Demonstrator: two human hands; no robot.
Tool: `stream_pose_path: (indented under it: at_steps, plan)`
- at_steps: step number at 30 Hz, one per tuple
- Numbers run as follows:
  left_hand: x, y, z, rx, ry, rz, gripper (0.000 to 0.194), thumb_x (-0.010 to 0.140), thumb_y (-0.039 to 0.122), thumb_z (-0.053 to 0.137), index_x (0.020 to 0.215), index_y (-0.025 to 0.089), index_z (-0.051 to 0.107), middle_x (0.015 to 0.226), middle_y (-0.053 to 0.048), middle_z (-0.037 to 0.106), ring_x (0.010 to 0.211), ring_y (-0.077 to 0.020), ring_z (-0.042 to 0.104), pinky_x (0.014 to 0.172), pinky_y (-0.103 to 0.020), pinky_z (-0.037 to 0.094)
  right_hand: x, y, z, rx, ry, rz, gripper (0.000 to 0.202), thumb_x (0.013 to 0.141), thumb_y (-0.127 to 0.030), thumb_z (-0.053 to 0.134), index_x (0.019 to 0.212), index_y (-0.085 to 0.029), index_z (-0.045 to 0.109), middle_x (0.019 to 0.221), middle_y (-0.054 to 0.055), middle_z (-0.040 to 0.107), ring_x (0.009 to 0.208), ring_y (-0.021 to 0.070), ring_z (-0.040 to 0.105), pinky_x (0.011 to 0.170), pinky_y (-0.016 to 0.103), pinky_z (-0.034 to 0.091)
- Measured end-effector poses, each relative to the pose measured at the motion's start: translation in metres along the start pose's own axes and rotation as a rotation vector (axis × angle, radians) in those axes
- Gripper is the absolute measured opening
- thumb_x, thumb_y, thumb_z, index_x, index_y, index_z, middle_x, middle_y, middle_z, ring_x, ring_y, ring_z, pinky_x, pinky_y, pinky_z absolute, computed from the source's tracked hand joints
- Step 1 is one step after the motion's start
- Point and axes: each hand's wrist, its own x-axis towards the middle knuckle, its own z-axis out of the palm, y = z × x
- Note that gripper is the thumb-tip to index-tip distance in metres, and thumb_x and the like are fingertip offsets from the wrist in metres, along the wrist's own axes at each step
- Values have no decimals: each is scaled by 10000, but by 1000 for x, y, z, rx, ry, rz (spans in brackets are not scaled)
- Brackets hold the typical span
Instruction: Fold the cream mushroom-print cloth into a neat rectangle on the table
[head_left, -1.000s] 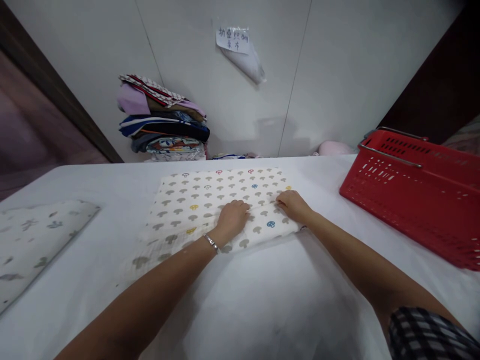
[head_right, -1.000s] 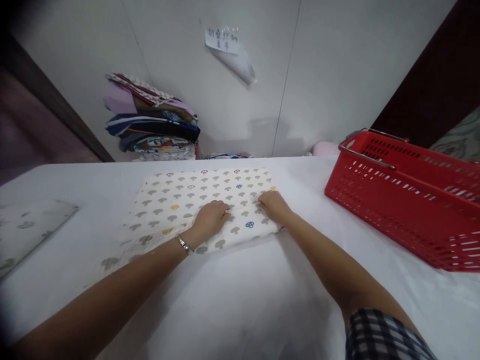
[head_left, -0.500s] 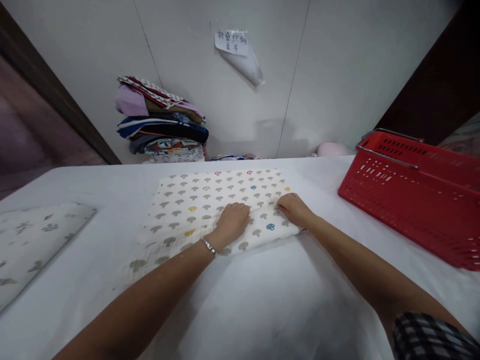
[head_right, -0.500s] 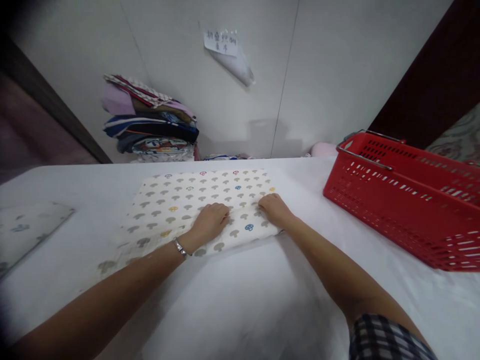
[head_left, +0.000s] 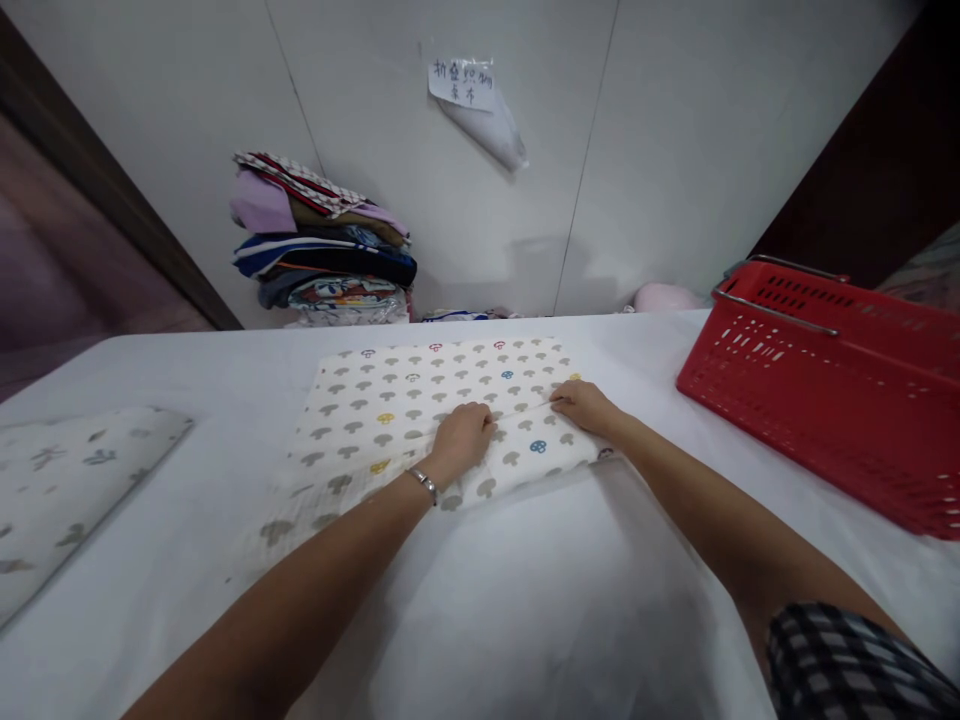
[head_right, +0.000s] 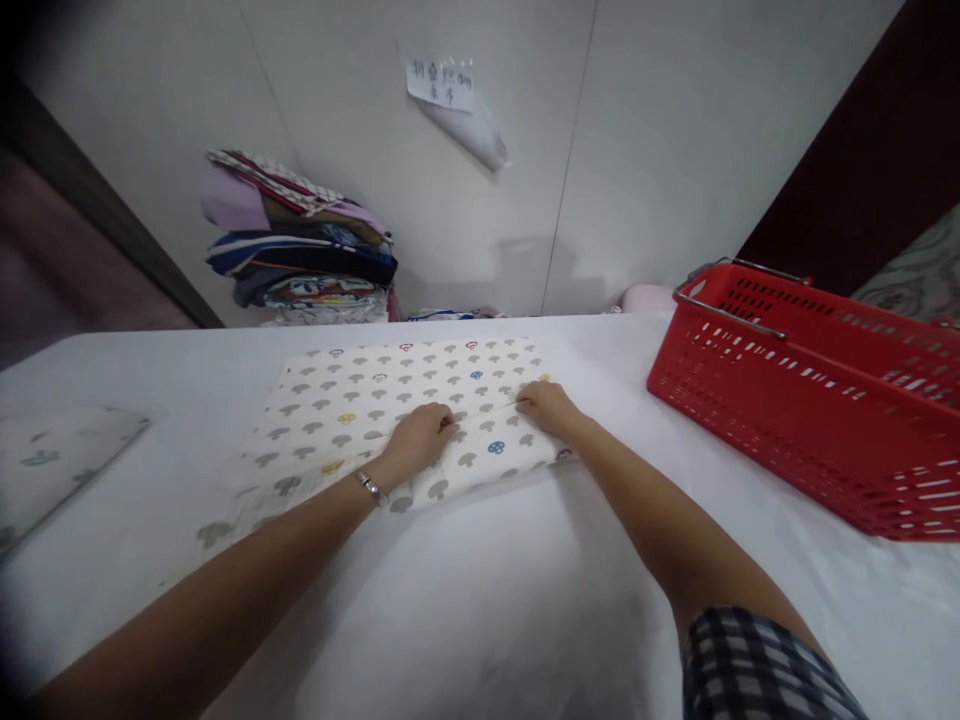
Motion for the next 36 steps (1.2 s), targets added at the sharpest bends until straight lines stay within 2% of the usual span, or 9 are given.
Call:
stream_pose_path:
  at_steps: [4,10,13,20,22,25,30,33,36]
  plan:
    - [-1,2,-3,56,-47,-16,172,884,271,441,845,191,589,934,-51,630,881,-198,556,723,-303,406,1,9,-6,64,-37,133,214,827,-267,561,984,-195,688,1100,62,655,995,206,591,891,301,429]
    - [2,5,-4,118,-96,-14,213,896,290,425,857,178,602,953,-74,629,901,-216,567,724,-315,413,5,20,-7,-57,-2,283,385,800,-378,609,1130,-182,638,1178,101,620,1080,267,564,934,357,421]
    - [4,6,-6,133,-126,-23,219,895,284,415,862,174,601,960,-84,631,909,-225,572,734,-326,416,6,19,-7,-79,-14,365,438,800,-447,589,1146,-181,629,1171,119,623,1077,286,569,903,364,437]
    - [7,6,-11,121,-173,-25,203,876,288,410,832,164,565,975,-106,632,889,-222,588,719,-318,423,10,11,-15,-86,-56,490,567,738,-500,636,1212,-194,590,1199,148,608,1066,317,576,869,385,445]
    - [7,6,-11,116,-171,-21,199,875,289,404,828,168,555,963,-103,636,875,-218,593,715,-314,424,12,10,-16,-82,-67,493,598,726,-495,649,1226,-174,580,1204,155,603,1069,320,573,871,387,442]
    - [8,5,-11,102,-172,-21,193,877,294,396,830,179,543,927,-89,647,839,-212,601,704,-311,423,14,12,-14,-54,-57,461,532,738,-439,654,1201,-184,597,1210,121,605,1078,279,570,894,348,433]
    - [9,4,-13,81,-196,-34,202,891,315,375,854,189,528,883,-71,656,786,-206,601,665,-305,415,9,22,-6,155,47,416,398,712,-378,679,1066,-198,663,1161,91,627,1050,253,575,919,350,423]
    - [7,5,-16,32,-220,-47,229,899,328,353,876,189,533,879,-64,660,764,-198,602,642,-296,409,3,27,-4,315,118,414,378,685,-397,691,1011,-206,682,1118,78,636,991,242,593,885,352,439]
    - [7,6,-19,-13,-224,-44,242,895,314,353,898,191,560,919,-60,663,794,-195,603,652,-289,407,-1,28,-6,415,150,397,353,664,-436,693,925,-199,695,1028,61,652,881,211,606,786,316,462]
